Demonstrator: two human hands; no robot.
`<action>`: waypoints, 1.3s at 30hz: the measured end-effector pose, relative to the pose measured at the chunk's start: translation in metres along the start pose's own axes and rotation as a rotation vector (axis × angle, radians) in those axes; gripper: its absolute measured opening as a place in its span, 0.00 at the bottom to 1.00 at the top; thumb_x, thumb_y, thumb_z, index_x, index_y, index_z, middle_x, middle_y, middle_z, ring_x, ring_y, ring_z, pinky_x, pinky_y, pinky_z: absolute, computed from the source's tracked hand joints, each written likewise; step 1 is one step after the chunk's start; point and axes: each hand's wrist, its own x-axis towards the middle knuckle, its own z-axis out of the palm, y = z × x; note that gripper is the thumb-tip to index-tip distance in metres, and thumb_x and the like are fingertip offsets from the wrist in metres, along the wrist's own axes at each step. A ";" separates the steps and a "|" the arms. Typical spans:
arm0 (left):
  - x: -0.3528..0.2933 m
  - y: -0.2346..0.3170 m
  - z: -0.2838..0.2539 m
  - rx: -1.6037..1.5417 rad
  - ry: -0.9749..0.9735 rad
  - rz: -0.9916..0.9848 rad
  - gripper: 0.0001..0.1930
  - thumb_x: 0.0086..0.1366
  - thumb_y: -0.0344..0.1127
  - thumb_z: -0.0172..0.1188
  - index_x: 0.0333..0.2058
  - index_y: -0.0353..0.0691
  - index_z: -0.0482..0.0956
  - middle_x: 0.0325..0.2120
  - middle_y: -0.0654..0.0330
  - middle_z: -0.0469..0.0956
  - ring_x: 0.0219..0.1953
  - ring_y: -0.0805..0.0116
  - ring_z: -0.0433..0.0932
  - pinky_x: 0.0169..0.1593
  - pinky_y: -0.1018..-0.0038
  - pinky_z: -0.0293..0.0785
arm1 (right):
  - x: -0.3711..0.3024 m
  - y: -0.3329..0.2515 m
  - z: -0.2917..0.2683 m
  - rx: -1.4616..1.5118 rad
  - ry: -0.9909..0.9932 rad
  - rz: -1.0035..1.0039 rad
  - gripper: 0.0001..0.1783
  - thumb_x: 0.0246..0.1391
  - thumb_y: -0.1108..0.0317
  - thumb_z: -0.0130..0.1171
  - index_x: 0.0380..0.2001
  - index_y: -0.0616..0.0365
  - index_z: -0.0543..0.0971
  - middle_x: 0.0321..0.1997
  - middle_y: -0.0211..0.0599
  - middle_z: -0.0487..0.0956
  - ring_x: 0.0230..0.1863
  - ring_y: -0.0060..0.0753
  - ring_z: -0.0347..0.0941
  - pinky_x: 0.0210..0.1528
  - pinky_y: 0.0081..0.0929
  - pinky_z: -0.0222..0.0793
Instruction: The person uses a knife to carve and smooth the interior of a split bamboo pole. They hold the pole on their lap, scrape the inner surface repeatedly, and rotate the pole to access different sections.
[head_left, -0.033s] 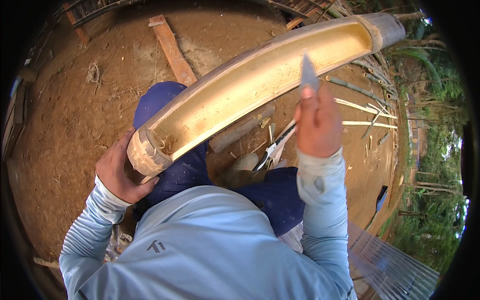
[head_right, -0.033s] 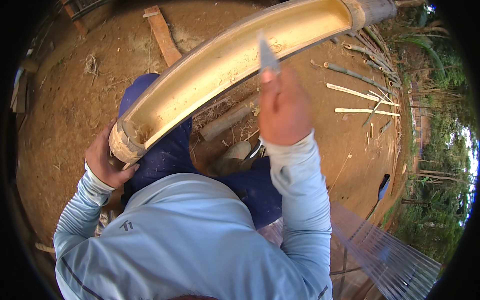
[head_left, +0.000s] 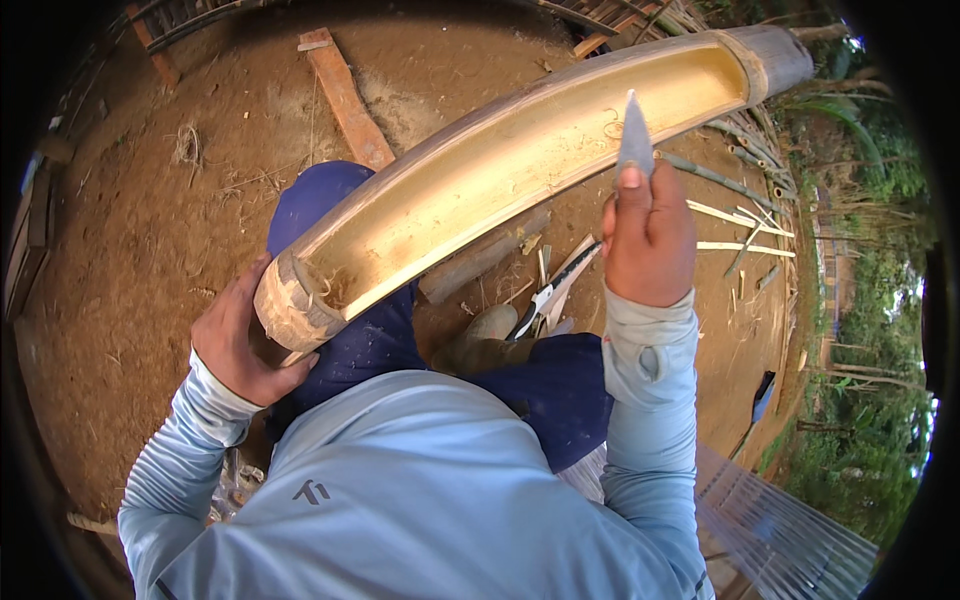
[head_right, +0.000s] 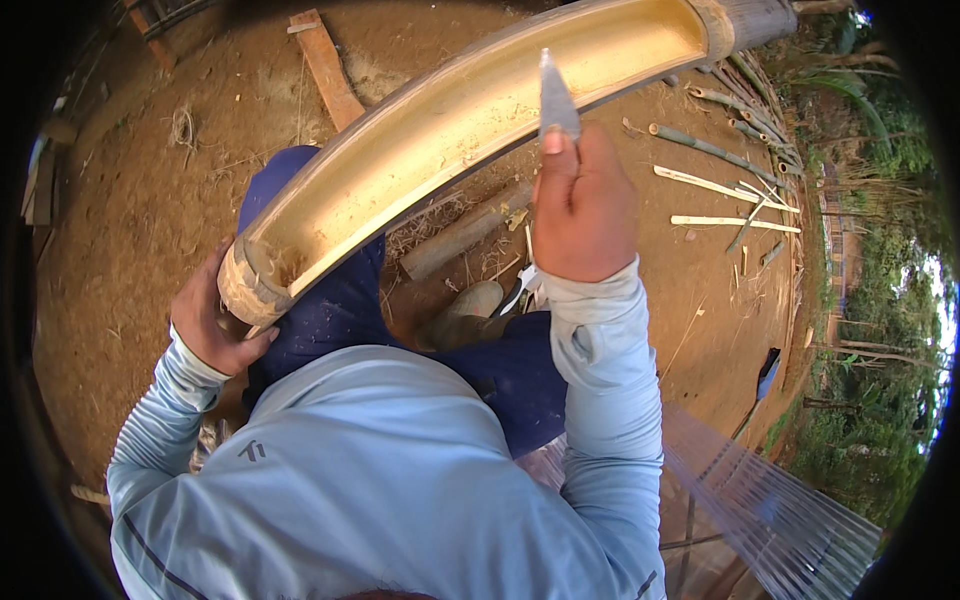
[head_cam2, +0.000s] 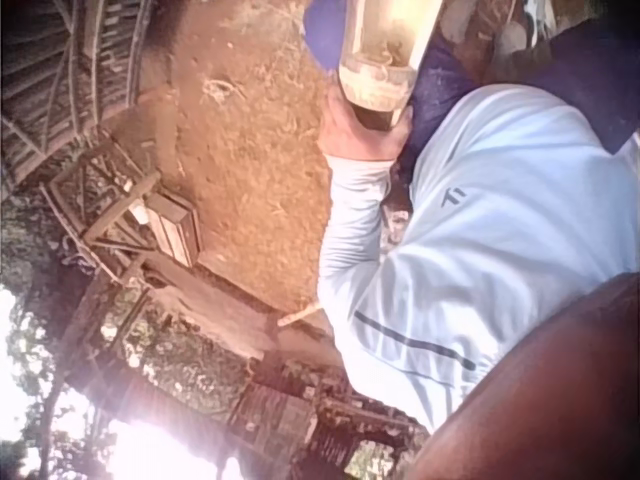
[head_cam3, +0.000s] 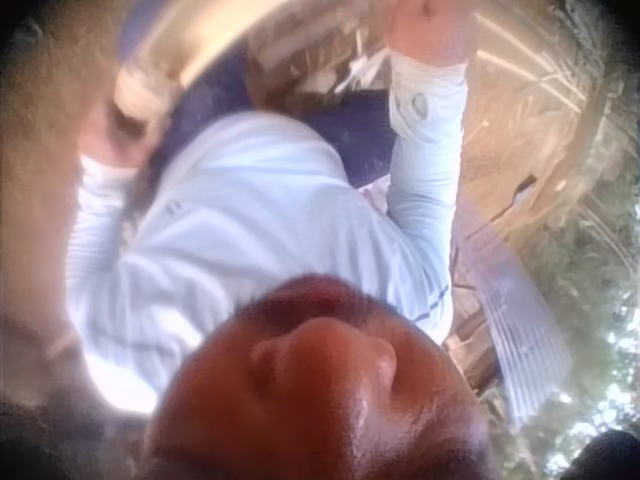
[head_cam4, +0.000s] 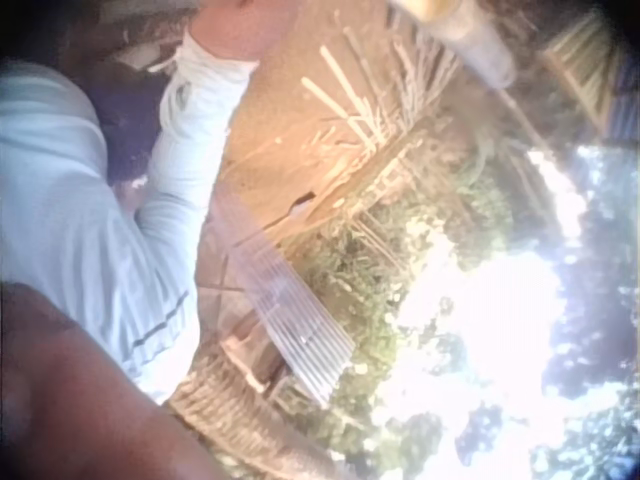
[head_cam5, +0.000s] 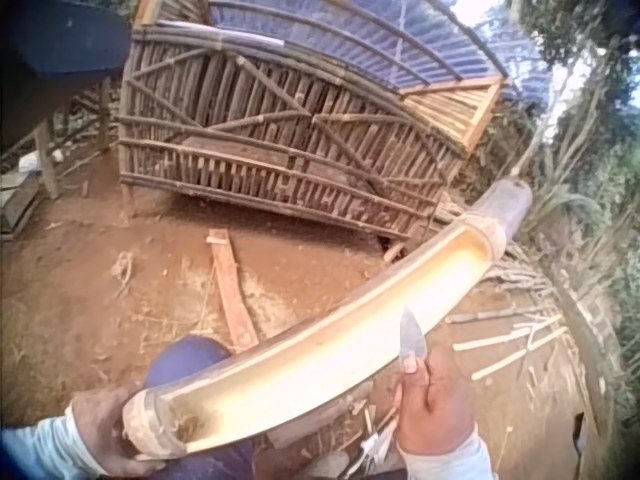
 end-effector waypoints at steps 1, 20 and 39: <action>0.000 -0.001 0.000 -0.005 -0.002 0.001 0.51 0.37 0.39 0.77 0.63 0.30 0.67 0.51 0.41 0.79 0.53 0.44 0.81 0.58 0.61 0.78 | 0.002 0.000 -0.001 0.031 0.027 0.065 0.18 0.73 0.56 0.48 0.32 0.59 0.71 0.17 0.36 0.71 0.19 0.34 0.69 0.24 0.35 0.65; -0.001 0.002 -0.004 -0.049 -0.020 -0.013 0.52 0.36 0.38 0.78 0.63 0.30 0.67 0.54 0.42 0.78 0.54 0.45 0.80 0.60 0.61 0.76 | 0.000 -0.008 -0.002 0.048 0.036 0.086 0.18 0.74 0.57 0.47 0.31 0.58 0.71 0.17 0.32 0.71 0.18 0.23 0.68 0.22 0.27 0.63; 0.000 0.001 -0.004 -0.046 -0.011 -0.012 0.52 0.35 0.38 0.78 0.63 0.31 0.68 0.53 0.41 0.79 0.53 0.45 0.81 0.58 0.60 0.77 | -0.023 -0.036 0.019 0.042 -0.137 0.075 0.11 0.71 0.63 0.50 0.35 0.59 0.70 0.22 0.58 0.74 0.26 0.68 0.74 0.26 0.49 0.68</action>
